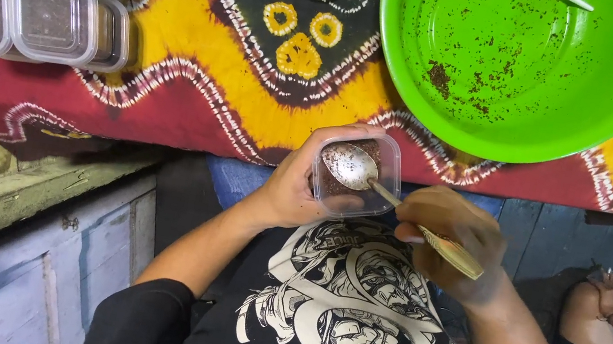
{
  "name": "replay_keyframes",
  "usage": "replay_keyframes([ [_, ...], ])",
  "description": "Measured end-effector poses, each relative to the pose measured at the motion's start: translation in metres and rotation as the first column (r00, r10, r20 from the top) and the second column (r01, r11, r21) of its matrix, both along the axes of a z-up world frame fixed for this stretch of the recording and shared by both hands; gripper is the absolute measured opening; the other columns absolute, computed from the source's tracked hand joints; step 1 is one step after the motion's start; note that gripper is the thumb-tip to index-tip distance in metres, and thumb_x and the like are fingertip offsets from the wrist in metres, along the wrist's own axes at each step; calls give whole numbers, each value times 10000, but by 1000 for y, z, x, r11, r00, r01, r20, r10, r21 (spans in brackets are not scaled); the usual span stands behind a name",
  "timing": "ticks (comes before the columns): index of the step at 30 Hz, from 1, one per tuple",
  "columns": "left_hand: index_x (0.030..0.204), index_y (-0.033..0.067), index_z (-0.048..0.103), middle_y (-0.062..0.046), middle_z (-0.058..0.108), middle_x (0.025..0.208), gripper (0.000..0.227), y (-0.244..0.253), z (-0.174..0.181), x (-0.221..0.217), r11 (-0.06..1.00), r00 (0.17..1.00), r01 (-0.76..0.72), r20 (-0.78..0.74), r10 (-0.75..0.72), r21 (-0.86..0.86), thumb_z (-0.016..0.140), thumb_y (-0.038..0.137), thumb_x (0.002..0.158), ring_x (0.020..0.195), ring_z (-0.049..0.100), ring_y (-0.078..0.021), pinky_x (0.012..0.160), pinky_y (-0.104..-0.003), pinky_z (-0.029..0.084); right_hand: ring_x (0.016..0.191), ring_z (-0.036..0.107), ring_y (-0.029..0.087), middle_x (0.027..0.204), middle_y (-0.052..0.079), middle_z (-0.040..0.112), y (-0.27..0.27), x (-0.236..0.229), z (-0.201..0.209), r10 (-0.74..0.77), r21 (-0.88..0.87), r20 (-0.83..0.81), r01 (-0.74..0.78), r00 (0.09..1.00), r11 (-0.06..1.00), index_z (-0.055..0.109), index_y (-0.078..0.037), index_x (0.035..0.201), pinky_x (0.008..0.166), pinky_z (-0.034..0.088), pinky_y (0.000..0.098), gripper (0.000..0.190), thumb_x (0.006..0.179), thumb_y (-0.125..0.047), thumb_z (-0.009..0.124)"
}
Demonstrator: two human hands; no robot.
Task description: Filling small plastic containers with brown granules using a spoon from a larger bowl.
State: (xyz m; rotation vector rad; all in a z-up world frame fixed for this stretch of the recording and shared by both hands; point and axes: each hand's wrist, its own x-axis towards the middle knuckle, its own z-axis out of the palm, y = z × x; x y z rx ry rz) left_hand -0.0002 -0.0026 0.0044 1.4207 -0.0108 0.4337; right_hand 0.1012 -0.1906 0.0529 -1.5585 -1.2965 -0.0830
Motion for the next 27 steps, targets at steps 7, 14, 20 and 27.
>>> replay_keyframes([
  [7, 1417, -15, 484, -203, 588, 1431, 740, -3, -6, 3, 1000, 999, -21, 25, 20, 18, 886, 205, 836, 1375, 549, -329, 1177, -496, 413, 625, 704, 308, 867, 193, 695, -18, -3, -12, 86, -1, -195, -88, 977, 996, 665, 53, 1055, 536, 620, 421, 138, 921, 24, 651],
  [14, 1414, -32, 463, -219, 591, 1424, 746, -6, -2, 4, 994, 995, -81, 60, 77, 68, 881, 203, 842, 1360, 565, -333, 1175, -493, 421, 730, 728, 422, 950, 234, 730, -29, -5, -5, 103, -77, -153, -115, 983, 990, 706, 70, 1044, 565, 593, 464, 220, 884, -78, 730],
  [20, 1412, -36, 462, -228, 589, 1426, 761, -12, 1, 4, 990, 989, -132, 70, 128, 52, 889, 214, 833, 1367, 559, -339, 1180, -489, 421, 734, 739, 373, 941, 211, 749, -19, -10, 0, 53, 19, 155, -56, 986, 998, 697, 76, 1028, 594, 595, 418, 188, 883, -36, 738],
  [27, 1421, -33, 454, -254, 577, 1424, 752, -15, -5, 3, 982, 980, -177, 103, 170, 66, 876, 200, 844, 1345, 568, -377, 1155, -531, 442, 629, 702, 311, 838, 204, 735, -11, -16, -2, -66, 90, 290, 41, 955, 995, 745, 36, 972, 535, 587, 378, 165, 895, -108, 769],
])
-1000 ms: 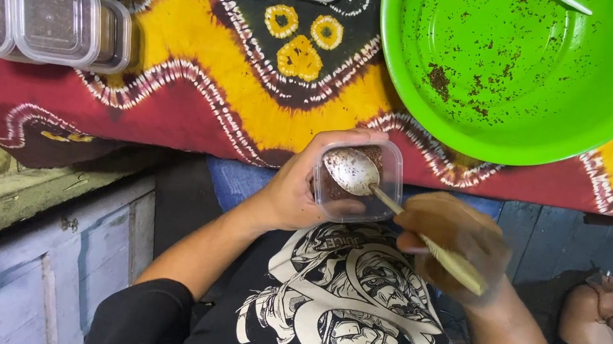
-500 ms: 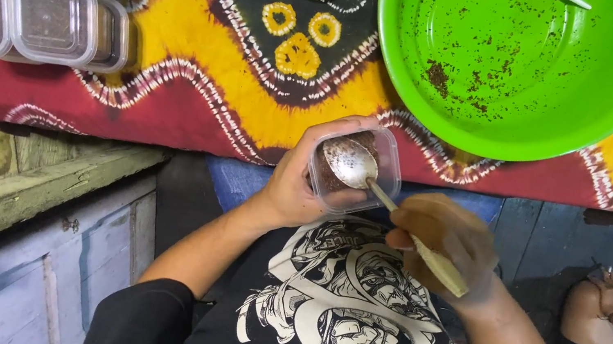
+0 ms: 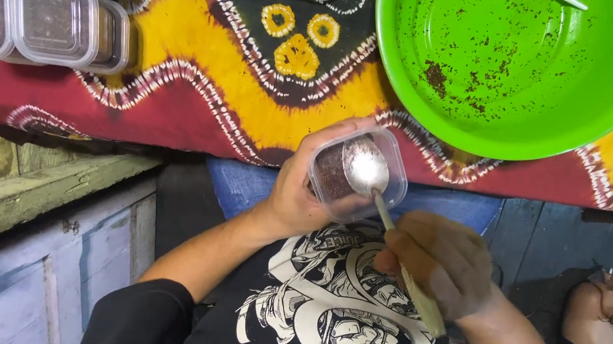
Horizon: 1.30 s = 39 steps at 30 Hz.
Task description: Filling small plastic containers with brown granules using a spoon from a larger bowl.
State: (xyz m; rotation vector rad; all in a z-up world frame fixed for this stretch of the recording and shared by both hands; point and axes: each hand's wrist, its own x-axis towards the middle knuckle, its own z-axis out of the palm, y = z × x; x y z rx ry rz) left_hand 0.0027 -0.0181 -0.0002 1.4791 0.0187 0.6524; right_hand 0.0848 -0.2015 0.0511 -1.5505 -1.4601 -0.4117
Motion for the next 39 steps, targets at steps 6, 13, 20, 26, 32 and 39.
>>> replay_keyframes([
  [6, 1449, -22, 441, -258, 550, 1449, 764, 2, -7, 3, 1000, 999, 17, 42, -17, 13, 855, 246, 866, 1342, 562, -396, 1161, -559, 444, 611, 707, 297, 794, 182, 742, 4, -3, 3, -25, 43, 75, 21, 997, 999, 743, 37, 960, 535, 603, 382, 185, 896, -131, 788],
  [13, 1407, -39, 452, -237, 575, 1433, 760, 1, -5, 0, 1000, 1000, -1, -7, 2, 29, 850, 322, 870, 1353, 565, -373, 1159, -514, 448, 583, 704, 294, 786, 184, 733, -3, 0, 1, 49, 87, 15, -51, 999, 995, 691, 93, 898, 543, 616, 400, 142, 873, -26, 763],
  [20, 1430, 27, 333, -272, 530, 1454, 809, 31, 8, -2, 893, 907, 420, 69, -415, -160, 870, 175, 843, 1332, 601, -394, 1166, -521, 519, 676, 638, 261, 775, 174, 609, -8, 9, 30, -92, -12, -607, 106, 789, 994, 528, 44, 1002, 595, 556, 309, 194, 1078, -125, 470],
  [26, 1584, 71, 260, -199, 428, 1574, 871, 52, -1, -11, 630, 676, 689, 3, -737, -358, 755, 409, 952, 1487, 480, -314, 1294, -430, 393, 700, 663, 200, 867, 130, 654, -3, 19, 35, -83, -119, -643, 7, 761, 993, 563, 21, 1091, 630, 553, 268, 236, 1108, -182, 444],
  [32, 1642, 46, 173, -254, 431, 1565, 948, 47, -8, 0, 511, 626, 754, 216, -749, -412, 734, 391, 959, 1452, 466, -336, 1173, -512, 442, 595, 660, 194, 802, 212, 680, -2, 23, 10, 9, 9, -705, -5, 709, 1000, 592, 86, 965, 454, 530, 258, 283, 1075, -154, 492],
  [39, 1605, 28, 227, -239, 439, 1545, 941, 51, -30, -4, 493, 614, 733, 142, -777, -470, 629, 588, 963, 1447, 435, -282, 1183, -498, 401, 570, 642, 204, 746, 203, 670, 7, 26, 15, 29, 47, -647, 3, 762, 999, 610, 100, 897, 435, 508, 255, 376, 1062, -222, 509],
])
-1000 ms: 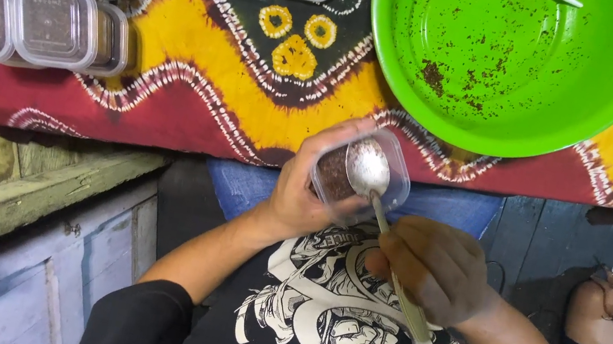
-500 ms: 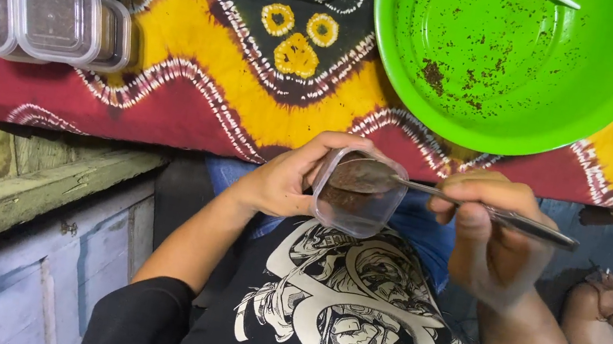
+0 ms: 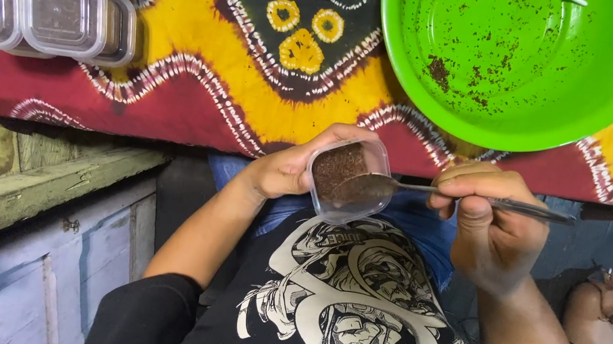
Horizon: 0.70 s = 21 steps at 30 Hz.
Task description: Filling small plastic containers with brown granules using a spoon from a larger bowl.
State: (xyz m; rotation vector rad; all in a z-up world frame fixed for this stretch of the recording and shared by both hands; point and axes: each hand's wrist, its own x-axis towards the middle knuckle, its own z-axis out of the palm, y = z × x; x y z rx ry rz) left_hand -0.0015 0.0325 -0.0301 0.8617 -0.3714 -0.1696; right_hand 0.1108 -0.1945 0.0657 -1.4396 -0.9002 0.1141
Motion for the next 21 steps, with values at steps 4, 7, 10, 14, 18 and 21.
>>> replay_keyframes([
  [4, 1587, -20, 187, -283, 525, 1347, 935, -15, -6, -1, 982, 999, 24, -24, -29, -187, 597, 542, 963, 1072, 637, -237, 895, -342, 569, 603, 643, 211, 742, 198, 655, 4, -1, 5, -31, 58, 50, 28, 998, 998, 621, 117, 890, 479, 525, 276, 367, 1051, -199, 526],
  [7, 1578, -25, 204, -275, 598, 1226, 915, -25, -7, 2, 966, 999, 34, -11, -38, -256, 552, 568, 974, 1011, 641, -200, 811, -290, 544, 612, 645, 210, 753, 197, 667, 7, -2, 3, -26, 77, 60, 21, 998, 997, 633, 112, 884, 497, 538, 290, 354, 1042, -192, 547],
  [10, 1507, -88, 287, -334, 605, 1206, 872, -34, -26, 3, 958, 999, -34, 3, 36, -284, 506, 572, 980, 1066, 647, -296, 880, -369, 539, 603, 674, 278, 718, 201, 668, 8, -1, -3, 9, 80, 102, -17, 995, 997, 645, 116, 843, 510, 554, 350, 341, 1034, -156, 567],
  [14, 1467, -101, 353, -295, 644, 1117, 828, -44, -27, 1, 961, 997, -77, -20, 75, -266, 421, 576, 995, 1001, 668, -268, 843, -352, 527, 614, 682, 256, 714, 151, 659, 5, -2, -7, 39, 34, 83, -42, 996, 999, 661, 100, 865, 524, 562, 350, 336, 1056, -142, 528],
  [18, 1416, -116, 392, -273, 658, 1044, 822, -52, -30, 0, 971, 995, -100, -53, 90, -218, 413, 581, 981, 923, 676, -244, 841, -357, 536, 566, 633, 280, 700, 118, 635, 6, -3, -16, 63, -52, 137, -57, 989, 997, 692, 66, 874, 486, 527, 379, 312, 1057, -143, 548],
  [21, 1405, -142, 359, -256, 625, 958, 819, -51, -25, 0, 970, 995, -97, -29, 93, -222, 385, 566, 995, 891, 649, -265, 815, -370, 515, 541, 608, 314, 680, 129, 617, 14, 2, -9, 47, -93, 264, -23, 963, 995, 686, 67, 881, 479, 510, 391, 327, 1071, -157, 542],
])
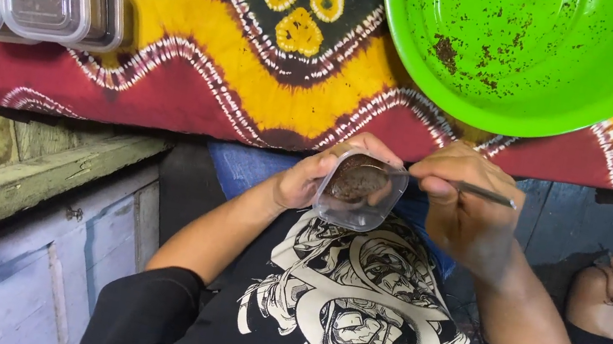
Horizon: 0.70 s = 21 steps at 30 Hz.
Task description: Filling small plastic containers with brown granules using a spoon from a larger bowl.
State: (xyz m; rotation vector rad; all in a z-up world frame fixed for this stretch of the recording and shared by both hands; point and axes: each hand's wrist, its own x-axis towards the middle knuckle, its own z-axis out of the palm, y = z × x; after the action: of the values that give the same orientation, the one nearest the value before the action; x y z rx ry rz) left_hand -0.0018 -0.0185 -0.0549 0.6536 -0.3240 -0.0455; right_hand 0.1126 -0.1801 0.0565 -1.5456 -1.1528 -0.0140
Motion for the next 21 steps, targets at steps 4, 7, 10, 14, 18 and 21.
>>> replay_keyframes([
  [4, 1405, -142, 383, -252, 635, 975, 810, -1, 2, 0, 1000, 1000, -4, -16, 5, 15, 381, 562, 1004, 877, 665, -244, 811, -359, 532, 522, 606, 260, 659, 98, 620, -9, -6, -16, 3, 9, -63, -3, 998, 1000, 701, 54, 860, 464, 514, 353, 329, 1063, -158, 553],
  [7, 1404, -141, 419, -246, 649, 1002, 798, -4, 7, -1, 999, 999, -8, -35, 9, 37, 374, 556, 1018, 856, 690, -212, 805, -342, 557, 554, 618, 276, 702, 130, 630, -19, -5, -24, 37, 66, -114, -29, 993, 997, 699, 92, 889, 496, 516, 373, 303, 1060, -64, 504],
  [10, 1387, -136, 417, -227, 657, 934, 767, -12, 11, -3, 999, 997, 28, -66, -31, -43, 361, 539, 1028, 813, 689, -201, 762, -305, 545, 591, 635, 231, 722, 104, 629, -22, -6, -33, 34, 41, -201, -26, 979, 999, 688, 90, 932, 528, 538, 357, 293, 1071, -88, 501],
  [14, 1393, -141, 375, -191, 615, 861, 782, -16, 0, -4, 988, 995, 66, -62, -75, -142, 331, 549, 1027, 683, 661, -201, 625, -289, 523, 536, 610, 277, 680, 90, 617, -15, -10, -17, -36, -70, -33, 34, 999, 997, 712, 38, 916, 468, 503, 366, 301, 1075, -138, 525],
  [18, 1340, -137, 467, -197, 632, 821, 801, -19, 13, -5, 998, 992, -7, -130, -2, -68, 182, 560, 1067, 688, 676, -190, 638, -275, 523, 538, 609, 219, 692, 66, 657, -20, -18, -19, -135, -129, -45, 128, 990, 983, 710, -19, 889, 539, 511, 278, 349, 1105, -156, 472],
  [21, 1316, -82, 533, -196, 670, 849, 832, -27, -9, -8, 999, 990, -27, -140, 29, 18, 144, 610, 1068, 733, 700, -168, 691, -267, 546, 564, 661, 210, 656, 27, 660, -21, -16, -19, -204, -187, -83, 186, 975, 965, 732, -29, 898, 530, 521, 282, 293, 1090, -123, 532],
])
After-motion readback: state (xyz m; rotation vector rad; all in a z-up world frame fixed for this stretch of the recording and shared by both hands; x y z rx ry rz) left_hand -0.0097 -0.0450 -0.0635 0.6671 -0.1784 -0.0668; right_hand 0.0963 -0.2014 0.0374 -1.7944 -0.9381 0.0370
